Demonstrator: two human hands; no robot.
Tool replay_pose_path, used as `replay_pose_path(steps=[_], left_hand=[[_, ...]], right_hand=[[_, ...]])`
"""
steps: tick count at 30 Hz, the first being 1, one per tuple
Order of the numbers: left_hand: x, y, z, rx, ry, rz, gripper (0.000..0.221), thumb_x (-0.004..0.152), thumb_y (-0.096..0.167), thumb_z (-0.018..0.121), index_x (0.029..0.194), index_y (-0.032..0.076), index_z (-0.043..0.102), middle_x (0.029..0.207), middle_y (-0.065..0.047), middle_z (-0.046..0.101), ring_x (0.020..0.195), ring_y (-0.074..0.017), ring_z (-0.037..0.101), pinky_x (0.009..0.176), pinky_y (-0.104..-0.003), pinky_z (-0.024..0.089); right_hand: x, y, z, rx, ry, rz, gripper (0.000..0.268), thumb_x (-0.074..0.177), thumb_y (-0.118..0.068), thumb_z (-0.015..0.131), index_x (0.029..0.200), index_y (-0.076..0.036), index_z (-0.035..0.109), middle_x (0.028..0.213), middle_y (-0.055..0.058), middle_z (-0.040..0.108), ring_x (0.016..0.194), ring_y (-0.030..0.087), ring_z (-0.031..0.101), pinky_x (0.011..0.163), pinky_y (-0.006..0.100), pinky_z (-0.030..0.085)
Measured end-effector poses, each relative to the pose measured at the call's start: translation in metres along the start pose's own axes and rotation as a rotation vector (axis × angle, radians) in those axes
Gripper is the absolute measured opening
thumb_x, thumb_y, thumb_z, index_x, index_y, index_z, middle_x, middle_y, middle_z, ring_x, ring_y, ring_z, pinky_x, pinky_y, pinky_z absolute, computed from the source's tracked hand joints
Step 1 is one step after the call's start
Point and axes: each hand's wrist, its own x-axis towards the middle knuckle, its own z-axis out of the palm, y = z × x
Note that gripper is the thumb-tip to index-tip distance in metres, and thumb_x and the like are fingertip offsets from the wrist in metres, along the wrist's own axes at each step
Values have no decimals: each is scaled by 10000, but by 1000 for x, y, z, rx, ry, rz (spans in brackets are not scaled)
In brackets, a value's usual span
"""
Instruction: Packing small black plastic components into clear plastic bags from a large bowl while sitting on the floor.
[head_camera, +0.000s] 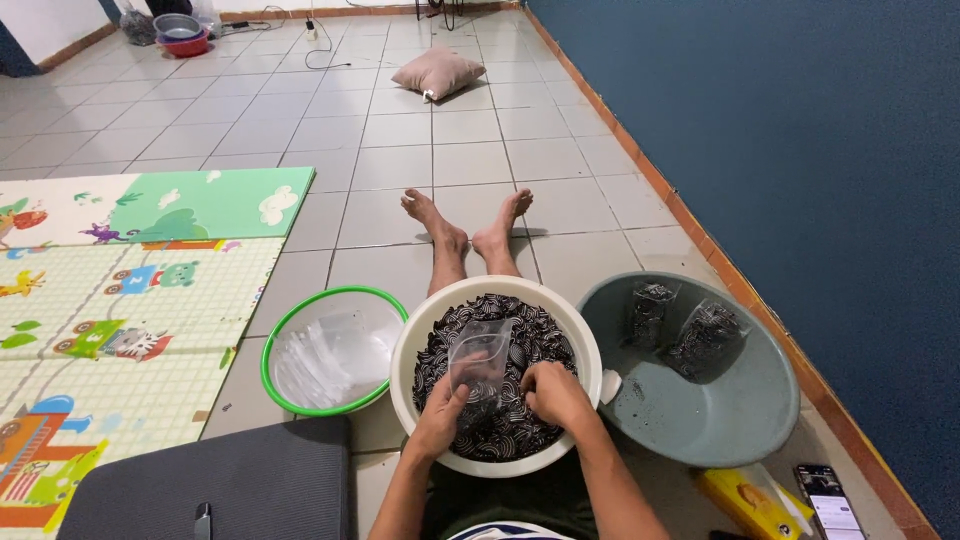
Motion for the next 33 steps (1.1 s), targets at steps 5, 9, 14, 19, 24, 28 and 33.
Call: replay_pose_path(steps=[5, 9, 14, 19, 24, 28, 33], left_hand=[[-1, 0, -1, -46, 12, -31, 692, 982, 575, 442, 1434, 55, 503, 1166, -125, 738, 1187, -277, 640, 1098, -472, 421], [1, 3, 1, -58, -15, -2, 693, 988, 610, 434, 1430, 82, 510, 1128, -116, 732, 1097, -266, 685, 1013, -475, 498], [0, -13, -2, -68, -5, 15, 695, 1001, 546, 444, 1465, 32, 489, 1178, -165, 722, 1147, -276, 637, 1038, -471, 438], [-3, -9, -1, -74, -3, 24, 709, 997, 511, 473, 1487, 0, 500, 1235, -185, 711, 1185, -257, 593, 1035, -471, 416], [-2, -21, -3, -79, -24, 21, 694, 1003, 526, 478, 1480, 21, 506, 1272, -214, 681, 1277, -338, 552, 1084, -529, 373], [-3, -22, -1, -149, -29, -5, 806, 970, 614, 485, 1448, -34, 498, 1207, -286, 679, 1265, -458, 556, 1092, -622, 341], [-3, -25, -1, -59, 5, 29, 728, 952, 660, 494, 1226, 8, 669, 1206, -193, 721, 1417, -377, 445, 1172, -567, 268]], right_hand=[[-13, -18, -34, 263, 86, 92, 253, 892, -128, 697, 1135, -161, 758, 988, 26, 779, 612, 97, 627, 600, 247, 552], [-12, -21, -49, 566, 465, -176, 249, 819, -102, 738, 1062, -115, 789, 1055, 42, 809, 861, 144, 755, 839, 262, 613], [-25, -45, -72, 760, 587, -362, 208, 820, -89, 798, 1025, -53, 786, 882, 97, 779, 746, 121, 622, 625, 252, 513], [-37, -70, -85, 753, 564, -530, 214, 799, -88, 830, 1009, -126, 808, 952, 61, 807, 869, 82, 625, 804, 244, 503], [-48, -80, -92, 684, 460, -701, 172, 884, -163, 791, 1036, -83, 788, 1002, 116, 789, 1009, 247, 701, 904, 399, 528], [-53, -27, -88, 667, 505, -678, 175, 891, -142, 775, 1059, -96, 784, 960, 115, 767, 928, 239, 692, 869, 394, 526], [-106, 93, -81, 338, 513, -148, 193, 858, -162, 790, 1039, -103, 760, 852, 115, 726, 789, 255, 688, 766, 390, 539]])
